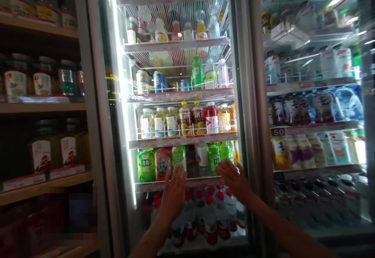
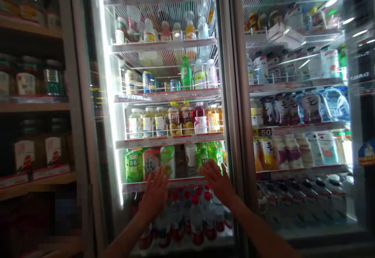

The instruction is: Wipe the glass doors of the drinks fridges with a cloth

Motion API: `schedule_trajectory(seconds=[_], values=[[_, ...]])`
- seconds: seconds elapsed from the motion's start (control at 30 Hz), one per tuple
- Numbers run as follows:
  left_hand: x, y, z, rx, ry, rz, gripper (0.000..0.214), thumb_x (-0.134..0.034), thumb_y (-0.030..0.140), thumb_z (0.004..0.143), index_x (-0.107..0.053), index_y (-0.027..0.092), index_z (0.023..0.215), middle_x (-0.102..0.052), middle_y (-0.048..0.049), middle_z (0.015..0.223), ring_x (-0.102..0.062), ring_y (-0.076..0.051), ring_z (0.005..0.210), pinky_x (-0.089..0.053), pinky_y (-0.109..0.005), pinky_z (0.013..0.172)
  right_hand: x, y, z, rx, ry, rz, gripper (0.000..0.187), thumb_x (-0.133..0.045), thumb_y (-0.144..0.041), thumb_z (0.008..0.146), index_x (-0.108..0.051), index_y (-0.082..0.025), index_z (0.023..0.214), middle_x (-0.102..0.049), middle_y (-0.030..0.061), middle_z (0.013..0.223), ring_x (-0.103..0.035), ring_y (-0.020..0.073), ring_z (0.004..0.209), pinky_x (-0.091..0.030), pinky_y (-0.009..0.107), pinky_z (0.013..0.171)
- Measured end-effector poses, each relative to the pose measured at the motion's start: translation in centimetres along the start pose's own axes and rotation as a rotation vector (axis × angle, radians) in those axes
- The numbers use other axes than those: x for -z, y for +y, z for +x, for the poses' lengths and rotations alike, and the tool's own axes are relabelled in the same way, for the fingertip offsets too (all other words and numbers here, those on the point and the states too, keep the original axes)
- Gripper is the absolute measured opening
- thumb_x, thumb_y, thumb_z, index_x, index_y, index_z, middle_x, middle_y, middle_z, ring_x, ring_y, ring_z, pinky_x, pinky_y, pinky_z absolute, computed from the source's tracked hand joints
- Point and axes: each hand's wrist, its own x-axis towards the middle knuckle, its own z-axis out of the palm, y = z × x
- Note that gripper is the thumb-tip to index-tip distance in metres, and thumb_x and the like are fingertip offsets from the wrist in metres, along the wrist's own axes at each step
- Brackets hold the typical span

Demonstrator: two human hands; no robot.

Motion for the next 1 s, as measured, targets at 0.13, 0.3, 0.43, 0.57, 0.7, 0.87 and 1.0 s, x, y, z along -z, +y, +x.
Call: schedule_trajectory(seconds=[0.13,0.3,0.43,0.57,0.7,0.87,1.0], values=[[0.5,-0.5,0.5,0.038,-0.005,0.022,0.052,-0.047,0.018,0.077,-0.049,0.017,0.129,-0.040,-0.0105,0.142,-0.034,-0.028,0.133,-0.027,-0.050,0.108,-0.1,1.1,7.6,-0.179,0.083,0.008,0.043,-0.046,-0.018,0.086,-0.051,-0.026,0.128,-0.043,0.0072,0.141,-0.023,0.0245,0.138,-0.016,0.053,0.111],[0.2,-1.4,-0.2,0.073,0.053,0.038,0.052,-0.047,0.021,0.077,-0.048,0.016,0.129,-0.042,-0.0107,0.141,-0.036,-0.027,0.132,-0.025,-0.048,0.108,-1.1,-3.6,3.6,0.050,0.017,0.035,0.045,-0.049,-0.018,0.085,-0.049,-0.026,0.130,-0.040,0.0036,0.143,-0.017,0.0235,0.140,-0.011,0.050,0.114],[-0.5,-2.5,-1.0,0.079,0.095,0.071,0.052,-0.046,0.022,0.077,-0.048,0.017,0.129,-0.045,-0.0095,0.140,-0.036,-0.025,0.132,-0.021,-0.047,0.110,-1.9,-5.5,1.2,0.281,0.010,0.074,0.040,-0.050,-0.021,0.086,-0.053,-0.028,0.125,-0.041,-0.0018,0.143,-0.020,0.0212,0.139,-0.003,0.047,0.116],[-0.3,-3.5,-1.2,0.068,0.064,0.080,0.058,-0.045,0.020,0.077,-0.041,0.017,0.135,-0.043,-0.0105,0.141,-0.032,-0.024,0.134,-0.021,-0.046,0.110,-1.4,-3.8,9.3,0.056,0.096,0.054,0.040,-0.050,-0.022,0.086,-0.052,-0.026,0.126,-0.044,0.0045,0.141,-0.022,0.0229,0.138,-0.005,0.049,0.114],[0.4,-4.2,-1.6,0.139,0.014,0.065,0.060,-0.046,0.017,0.075,-0.040,0.016,0.135,-0.039,-0.0118,0.143,-0.033,-0.026,0.134,-0.024,-0.049,0.109,-1.6,-4.4,13.8,-0.057,0.126,0.056,0.044,-0.050,-0.021,0.086,-0.048,-0.026,0.130,-0.041,0.0057,0.143,-0.022,0.0252,0.138,-0.007,0.051,0.113],[0.8,-5.2,-2.9,0.155,-0.023,0.093,0.059,-0.046,0.013,0.072,-0.045,0.017,0.132,-0.042,-0.0105,0.142,-0.038,-0.027,0.131,-0.029,-0.050,0.106,-2.9,-9.6,6.0,0.347,0.015,0.141,0.038,-0.049,-0.025,0.088,-0.051,-0.025,0.126,-0.041,0.0014,0.143,-0.022,0.0233,0.138,-0.004,0.049,0.115],[0.8,-6.2,-3.3,0.153,0.008,0.127,0.057,-0.045,0.013,0.074,-0.046,0.016,0.131,-0.042,-0.0116,0.141,-0.038,-0.027,0.131,-0.030,-0.050,0.105,-3.0,-9.1,6.2,0.504,0.020,0.134,0.035,-0.047,-0.025,0.089,-0.054,-0.028,0.123,-0.042,-0.0021,0.142,-0.024,0.0210,0.137,-0.002,0.047,0.116]])
